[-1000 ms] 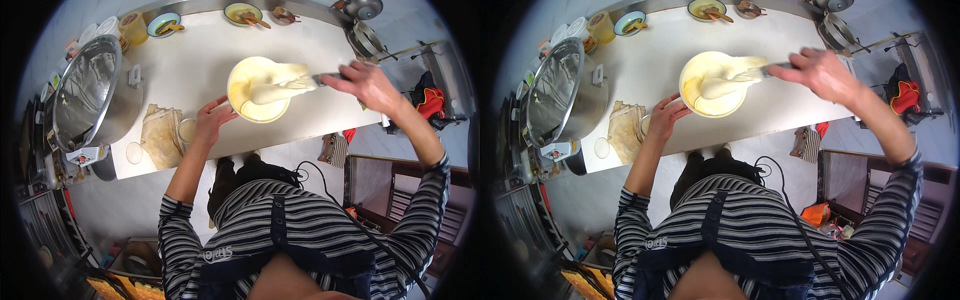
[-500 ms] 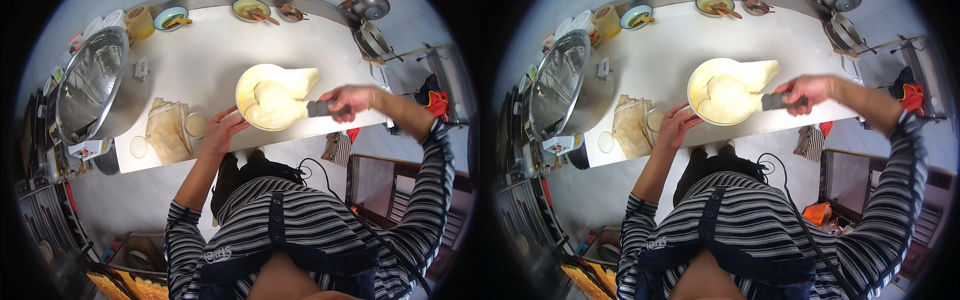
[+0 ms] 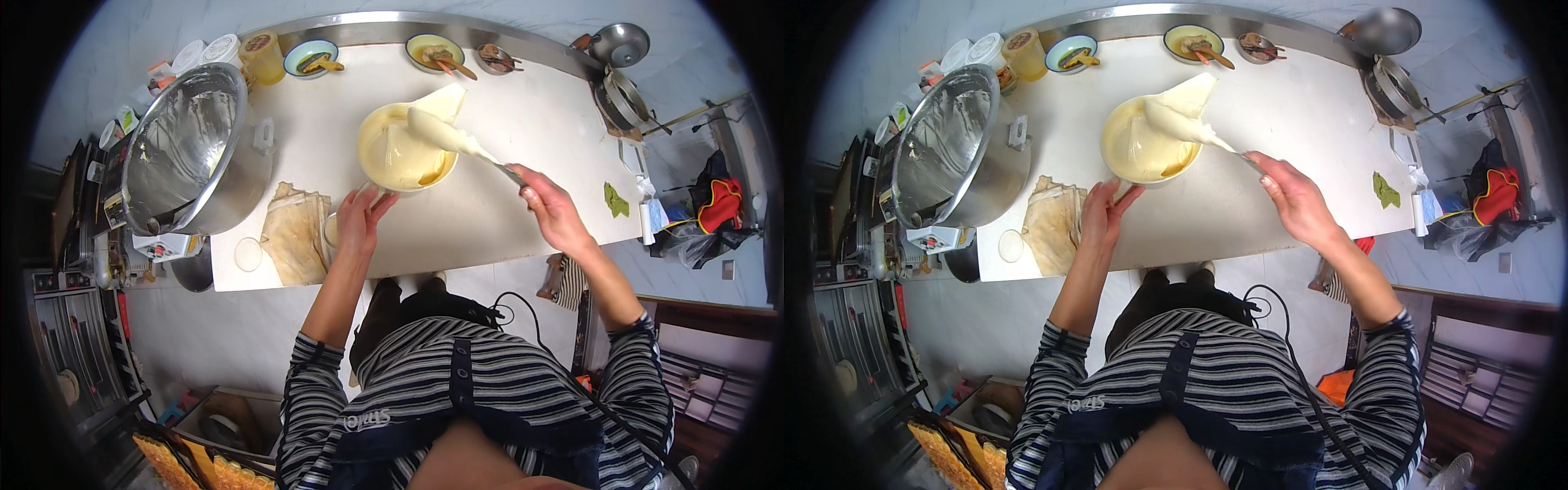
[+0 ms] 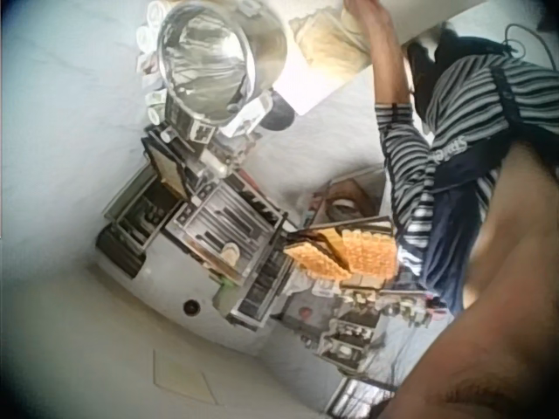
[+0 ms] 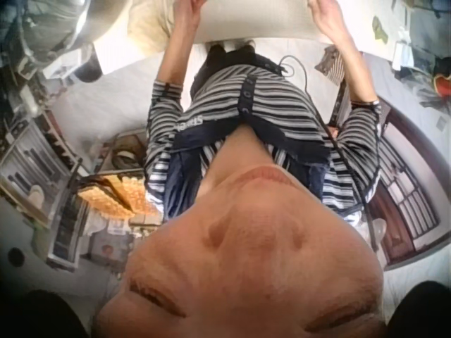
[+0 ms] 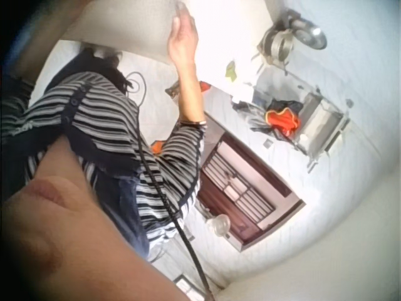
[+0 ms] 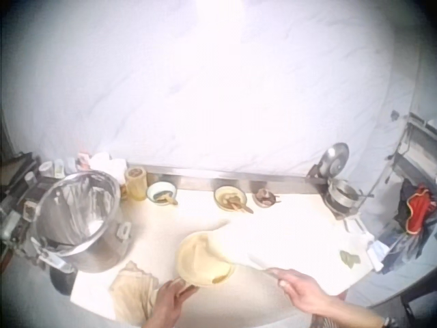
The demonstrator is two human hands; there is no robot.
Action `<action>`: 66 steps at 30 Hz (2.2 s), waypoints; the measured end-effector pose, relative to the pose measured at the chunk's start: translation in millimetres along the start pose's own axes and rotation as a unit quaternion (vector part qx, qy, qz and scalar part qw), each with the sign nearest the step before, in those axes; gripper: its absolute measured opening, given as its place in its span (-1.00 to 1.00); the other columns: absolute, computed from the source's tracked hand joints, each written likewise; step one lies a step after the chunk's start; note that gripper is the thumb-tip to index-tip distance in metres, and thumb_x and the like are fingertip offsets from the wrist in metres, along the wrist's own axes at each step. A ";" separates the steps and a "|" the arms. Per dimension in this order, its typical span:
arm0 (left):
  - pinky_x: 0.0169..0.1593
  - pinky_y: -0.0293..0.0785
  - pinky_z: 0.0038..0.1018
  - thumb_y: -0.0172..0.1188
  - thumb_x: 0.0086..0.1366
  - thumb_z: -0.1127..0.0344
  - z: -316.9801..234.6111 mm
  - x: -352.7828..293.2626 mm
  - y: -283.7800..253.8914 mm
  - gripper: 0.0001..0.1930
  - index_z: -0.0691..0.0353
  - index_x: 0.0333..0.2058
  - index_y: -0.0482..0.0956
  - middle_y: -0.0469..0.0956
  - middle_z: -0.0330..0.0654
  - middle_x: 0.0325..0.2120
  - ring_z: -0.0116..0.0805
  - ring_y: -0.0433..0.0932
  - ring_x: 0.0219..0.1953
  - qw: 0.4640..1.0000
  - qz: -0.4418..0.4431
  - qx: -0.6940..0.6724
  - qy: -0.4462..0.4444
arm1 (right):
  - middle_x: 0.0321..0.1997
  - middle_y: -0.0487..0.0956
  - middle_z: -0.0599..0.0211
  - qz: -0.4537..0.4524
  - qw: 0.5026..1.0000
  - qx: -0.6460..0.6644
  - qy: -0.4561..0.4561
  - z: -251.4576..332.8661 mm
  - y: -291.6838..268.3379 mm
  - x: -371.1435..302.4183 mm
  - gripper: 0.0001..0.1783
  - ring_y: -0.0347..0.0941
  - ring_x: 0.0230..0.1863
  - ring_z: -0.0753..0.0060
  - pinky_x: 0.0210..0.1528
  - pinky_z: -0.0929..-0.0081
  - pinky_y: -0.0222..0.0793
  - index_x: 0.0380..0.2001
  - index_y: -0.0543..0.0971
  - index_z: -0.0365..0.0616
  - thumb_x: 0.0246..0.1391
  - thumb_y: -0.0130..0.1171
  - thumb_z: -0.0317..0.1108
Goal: The person scoops dough from a stand mixer bowl into a white bowl using a ladle and a bench scraper, then washes the mixer whisk attachment in the sink with a sponge and running water.
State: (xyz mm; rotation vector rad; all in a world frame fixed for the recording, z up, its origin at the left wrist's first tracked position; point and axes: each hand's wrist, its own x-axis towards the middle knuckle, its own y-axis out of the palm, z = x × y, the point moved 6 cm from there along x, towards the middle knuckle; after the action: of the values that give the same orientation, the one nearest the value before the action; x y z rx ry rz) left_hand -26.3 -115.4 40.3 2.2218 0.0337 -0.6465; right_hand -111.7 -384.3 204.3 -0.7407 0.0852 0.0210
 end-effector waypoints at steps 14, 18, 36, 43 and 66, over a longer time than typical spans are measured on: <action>0.02 0.56 -0.07 0.08 0.15 0.56 -20.0 26.5 -12.9 -0.91 0.39 -0.53 0.41 0.32 -0.22 -0.56 -0.30 0.48 -0.38 0.997 -0.049 -0.039 0.033 | -0.25 0.38 0.11 -0.078 0.941 -0.287 -0.160 2.2 73.2 4.9 -0.49 0.32 -0.25 0.10 -0.18 0.26 0.32 0.06 0.49 0.19 -0.05 0.18 -0.38; 0.04 0.53 -0.03 0.07 0.15 0.57 -26.7 28.5 -22.8 -0.84 0.34 -0.61 0.38 0.38 -0.17 -0.54 -0.21 0.52 -0.30 0.998 -0.032 -0.044 0.039 | -0.29 0.40 0.12 0.013 0.987 -0.136 -0.088 2.5 45.1 -7.2 -0.60 0.37 -0.27 0.22 -0.24 0.33 0.32 0.05 0.49 0.16 0.09 0.10 -0.33; 0.12 0.40 0.13 0.05 0.11 0.62 -41.9 16.0 -27.1 -0.71 0.21 -0.73 0.27 0.22 -0.30 -0.70 -0.35 0.45 -0.43 0.996 0.019 -0.080 0.040 | -0.45 0.53 0.14 0.182 0.841 0.446 0.245 -58.2 51.4 29.3 -0.74 0.28 -0.64 0.49 -0.65 0.65 0.09 -0.14 0.45 -0.21 0.28 -0.08 -0.26; 0.10 0.36 0.23 0.09 0.09 0.64 -52.9 18.2 -38.0 -0.94 0.37 -0.51 0.44 0.42 -0.12 -0.50 -0.25 0.47 -0.18 0.996 0.013 -0.084 0.037 | -0.49 0.54 0.19 0.108 0.895 0.360 0.242 -53.9 -10.5 10.1 -0.71 0.30 -0.70 0.53 -0.70 0.66 0.09 -0.06 0.44 -0.21 0.29 -0.10 -0.26; 0.12 0.28 0.30 0.13 0.10 0.52 -96.1 20.4 -44.9 -0.85 0.42 -0.57 0.35 0.42 0.16 -0.38 0.07 0.42 -0.10 0.999 0.016 -0.034 0.021 | -0.27 0.42 0.40 0.032 0.971 0.226 0.070 -69.0 36.6 44.6 -0.60 0.28 -0.22 0.51 -0.10 0.49 0.26 0.14 0.42 0.12 0.29 -0.15 -0.14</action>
State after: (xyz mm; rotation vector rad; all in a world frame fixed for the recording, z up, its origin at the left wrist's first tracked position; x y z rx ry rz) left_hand 23.3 -20.1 51.9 2.1661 0.0416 -0.5727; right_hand -73.9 -404.3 125.2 -0.2818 0.2398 0.0093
